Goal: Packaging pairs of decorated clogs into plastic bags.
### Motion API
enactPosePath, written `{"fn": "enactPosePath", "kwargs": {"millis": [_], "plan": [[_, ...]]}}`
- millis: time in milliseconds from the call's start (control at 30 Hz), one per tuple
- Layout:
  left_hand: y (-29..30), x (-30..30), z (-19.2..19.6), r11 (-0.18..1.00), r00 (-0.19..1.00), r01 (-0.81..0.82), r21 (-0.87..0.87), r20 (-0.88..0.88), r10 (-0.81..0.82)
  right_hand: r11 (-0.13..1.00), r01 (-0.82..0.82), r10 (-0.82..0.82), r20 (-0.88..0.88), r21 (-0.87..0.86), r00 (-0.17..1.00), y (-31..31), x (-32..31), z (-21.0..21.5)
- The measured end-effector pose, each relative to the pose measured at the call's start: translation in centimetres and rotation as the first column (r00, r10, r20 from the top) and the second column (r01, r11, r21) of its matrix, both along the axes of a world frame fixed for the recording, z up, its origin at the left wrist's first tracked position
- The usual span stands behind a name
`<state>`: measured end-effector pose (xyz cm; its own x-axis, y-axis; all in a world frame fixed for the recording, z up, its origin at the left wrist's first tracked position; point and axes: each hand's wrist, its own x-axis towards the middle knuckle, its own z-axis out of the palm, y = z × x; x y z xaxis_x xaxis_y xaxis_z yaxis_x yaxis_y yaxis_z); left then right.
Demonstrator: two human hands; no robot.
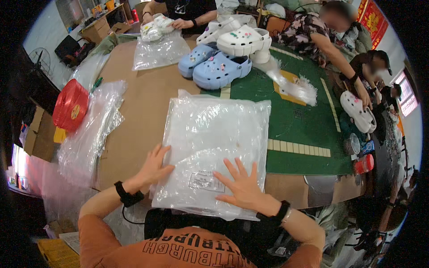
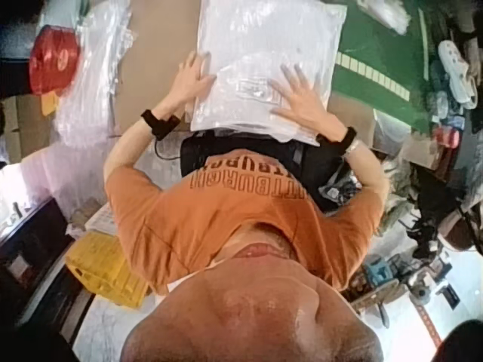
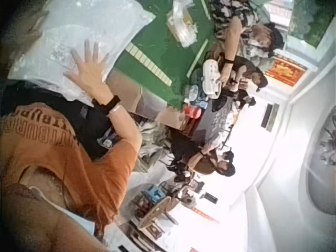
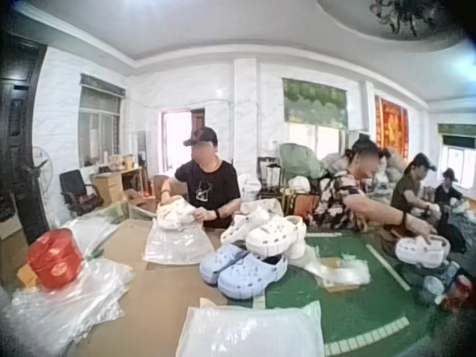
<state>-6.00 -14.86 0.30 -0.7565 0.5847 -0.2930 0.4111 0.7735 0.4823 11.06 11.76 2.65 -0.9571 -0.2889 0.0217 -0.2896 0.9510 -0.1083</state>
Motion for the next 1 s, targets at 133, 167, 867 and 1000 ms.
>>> {"fn": "enactPosePath", "kwargs": {"millis": [133,167,867,1000], "plan": [[1.7,0.7,0.3,0.962,0.999,0.042,0.271,0.01,-0.046,0.978,0.155,-0.118,0.24,-0.141,0.964,2.1,-0.5,-2.2],[2.2,1.0,1.2,0.95,0.993,0.048,0.308,0.087,-0.079,0.963,0.167,-0.108,0.264,-0.213,0.958,2.7,-0.8,-1.4],[15.8,-6.0,-1.4,0.774,0.768,0.605,-0.187,-0.118,-0.629,0.926,0.208,0.13,0.781,-0.316,0.611,9.2,-5.1,2.8],[15.4,-7.5,-0.9,0.803,0.803,0.587,-0.104,-0.046,-0.594,0.94,0.262,-0.029,0.71,-0.221,0.704,12.3,-10.2,13.6]]}}
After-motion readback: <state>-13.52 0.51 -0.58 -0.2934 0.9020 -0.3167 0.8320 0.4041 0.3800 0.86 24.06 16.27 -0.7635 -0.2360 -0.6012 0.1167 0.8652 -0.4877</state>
